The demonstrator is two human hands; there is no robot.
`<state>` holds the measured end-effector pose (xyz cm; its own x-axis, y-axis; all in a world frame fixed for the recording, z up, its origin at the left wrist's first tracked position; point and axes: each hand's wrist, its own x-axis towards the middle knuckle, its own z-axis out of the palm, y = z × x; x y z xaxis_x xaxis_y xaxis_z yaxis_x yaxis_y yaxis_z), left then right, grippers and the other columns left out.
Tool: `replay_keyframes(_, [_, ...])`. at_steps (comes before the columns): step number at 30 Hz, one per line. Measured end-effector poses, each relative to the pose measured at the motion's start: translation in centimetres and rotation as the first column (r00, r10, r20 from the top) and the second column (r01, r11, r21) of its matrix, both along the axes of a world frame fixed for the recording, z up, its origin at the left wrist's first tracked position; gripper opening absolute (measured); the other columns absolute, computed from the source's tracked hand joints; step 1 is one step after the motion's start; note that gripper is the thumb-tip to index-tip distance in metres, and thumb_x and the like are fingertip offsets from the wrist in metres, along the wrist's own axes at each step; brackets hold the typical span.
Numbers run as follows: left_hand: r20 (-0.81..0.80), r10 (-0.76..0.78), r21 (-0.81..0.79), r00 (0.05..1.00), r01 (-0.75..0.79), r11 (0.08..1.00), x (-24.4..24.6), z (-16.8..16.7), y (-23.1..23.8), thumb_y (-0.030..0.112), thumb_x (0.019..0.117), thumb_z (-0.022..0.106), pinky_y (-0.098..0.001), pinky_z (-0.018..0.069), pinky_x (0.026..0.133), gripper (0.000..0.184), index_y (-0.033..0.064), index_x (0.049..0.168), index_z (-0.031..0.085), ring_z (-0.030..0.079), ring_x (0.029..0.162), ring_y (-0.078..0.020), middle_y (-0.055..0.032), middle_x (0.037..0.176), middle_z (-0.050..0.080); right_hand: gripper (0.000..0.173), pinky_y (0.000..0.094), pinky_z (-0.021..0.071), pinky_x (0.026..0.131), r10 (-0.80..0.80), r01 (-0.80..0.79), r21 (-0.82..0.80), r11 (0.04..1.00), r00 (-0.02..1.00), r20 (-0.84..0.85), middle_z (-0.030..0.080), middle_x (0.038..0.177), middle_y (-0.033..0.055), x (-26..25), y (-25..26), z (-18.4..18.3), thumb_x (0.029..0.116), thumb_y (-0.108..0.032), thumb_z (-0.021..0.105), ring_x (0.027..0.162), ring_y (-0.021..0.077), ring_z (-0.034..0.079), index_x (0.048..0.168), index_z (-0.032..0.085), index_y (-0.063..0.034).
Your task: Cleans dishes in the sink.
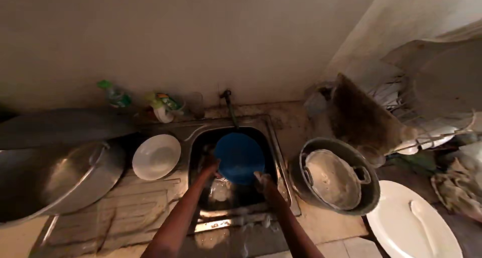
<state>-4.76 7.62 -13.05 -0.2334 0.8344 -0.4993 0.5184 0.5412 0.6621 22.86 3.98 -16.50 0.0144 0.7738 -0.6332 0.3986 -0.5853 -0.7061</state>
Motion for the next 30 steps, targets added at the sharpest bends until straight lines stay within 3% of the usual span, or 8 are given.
replay_keyframes(3, [-0.391, -0.141, 0.069, 0.910, 0.182, 0.981, 0.1, 8.9, 3.0, 0.053, 0.1035, 0.050, -0.0565, 0.0432, 0.110, 0.068, -0.0019, 0.144, 0.051, 0.056, 0.130, -0.0399, -0.0261, 0.138, 0.058, 0.045, 0.0464, 0.0513, 0.100, -0.088, 0.091, 0.069, 0.993, 0.995, -0.040, 0.063, 0.132, 0.0210, -0.7, -0.3, -0.4, 0.1059, -0.035, 0.055, 0.119, 0.0294, 0.061, 0.136, 0.059, -0.0008])
replay_keyframes(5, [-0.623, 0.223, 0.558, 0.750, 0.227, 0.798, 3.1, 14.5, 2.0, 0.038, 0.1079, 0.045, -0.0571, 0.0541, 0.086, 0.053, -0.0093, 0.116, 0.066, 0.069, 0.097, -0.0436, -0.0304, 0.105, 0.069, 0.042, 0.0441, 0.0526, 0.100, -0.130, 0.137, 0.119, 0.983, 0.989, -0.065, 0.065, 0.129, 0.0203, -1.0, -1.3, -1.7, 0.1049, -0.030, 0.057, 0.117, 0.0274, 0.063, 0.133, 0.061, 0.0008])
replay_keyframes(7, [-0.460, -0.226, 0.013, 0.858, 0.261, 0.965, 5.8, 32.8, 0.2, 0.016, 0.1125, 0.034, -0.0438, 0.0310, 0.119, 0.049, -0.0111, 0.153, 0.028, 0.036, 0.148, -0.0372, -0.0292, 0.159, 0.034, 0.044, 0.0421, 0.0506, 0.104, -0.066, 0.067, 0.161, 0.985, 0.998, -0.010, 0.064, 0.132, 0.0195, -1.1, -1.6, -2.1, 0.1053, -0.033, 0.056, 0.122, 0.0262, 0.062, 0.134, 0.061, 0.0006])
replay_keyframes(9, [-0.403, -0.159, 0.113, 0.901, 0.222, 0.968, 7.5, 37.6, 0.5, 0.006, 0.1090, 0.042, -0.0402, 0.0305, 0.120, 0.050, -0.0109, 0.153, 0.028, 0.036, 0.148, -0.0369, -0.0285, 0.159, 0.034, 0.047, 0.0427, 0.0475, 0.110, 0.021, -0.034, 0.157, 0.987, 0.996, 0.089, 0.063, 0.137, 0.0182, -1.3, -1.4, -1.8, 0.1060, -0.037, 0.053, 0.129, 0.0268, 0.059, 0.138, 0.061, -0.0033])
replay_keyframes(15, [-0.615, -0.263, 0.168, 0.743, 0.449, 0.877, 3.0, 22.6, 15.3, 0.013, 0.1060, 0.051, -0.0629, 0.0454, 0.100, 0.033, -0.0141, 0.123, 0.059, 0.059, 0.119, -0.0508, -0.0357, 0.124, 0.060, 0.037, 0.0398, 0.0528, 0.101, -0.228, 0.241, 0.050, 0.969, 0.956, -0.186, 0.064, 0.131, 0.0190, -2.1, -1.0, -3.1, 0.1040, -0.020, 0.059, 0.119, 0.0243, 0.063, 0.135, 0.061, 0.0006])
replay_keyframes(19, [-0.591, -0.439, -0.068, 0.677, 0.501, 0.863, 1.7, 21.7, 19.2, 0.012, 0.1072, 0.049, -0.0623, 0.0421, 0.106, 0.036, -0.0118, 0.133, 0.053, 0.053, 0.130, -0.0489, -0.0342, 0.137, 0.054, 0.039, 0.0408, 0.0470, 0.109, -0.206, 0.212, 0.015, 0.977, 0.962, -0.179, 0.060, 0.139, 0.0213, -2.4, -0.9, -2.2, 0.1076, -0.020, 0.051, 0.128, 0.0272, 0.058, 0.139, 0.057, 0.0025])
replay_keyframes(25, [-0.507, -0.517, -0.054, 0.689, 0.574, 0.817, 1.3, 22.2, 21.1, 0.010, 0.1089, 0.045, -0.0605, 0.0394, 0.109, 0.035, -0.0160, 0.130, 0.054, 0.051, 0.130, -0.0496, -0.0366, 0.135, 0.054, 0.040, 0.0401, 0.0499, 0.106, -0.366, 0.354, -0.096, 0.930, 0.896, -0.251, 0.061, 0.137, 0.0217, -2.6, -0.9, -1.6, 0.1086, -0.022, 0.050, 0.124, 0.0261, 0.061, 0.139, 0.056, 0.0038])
replay_keyframes(30, [-0.522, -0.457, 0.020, 0.720, 0.546, 0.838, -0.2, 18.0, 24.3, 0.011, 0.1067, 0.049, -0.0634, 0.0446, 0.100, 0.031, -0.0152, 0.120, 0.058, 0.059, 0.118, -0.0496, -0.0356, 0.122, 0.060, 0.041, 0.0436, 0.0521, 0.103, -0.369, 0.362, -0.075, 0.929, 0.902, -0.223, 0.063, 0.132, 0.0216, -2.9, -1.0, -3.0, 0.1072, -0.027, 0.054, 0.120, 0.0279, 0.063, 0.136, 0.059, 0.0026])
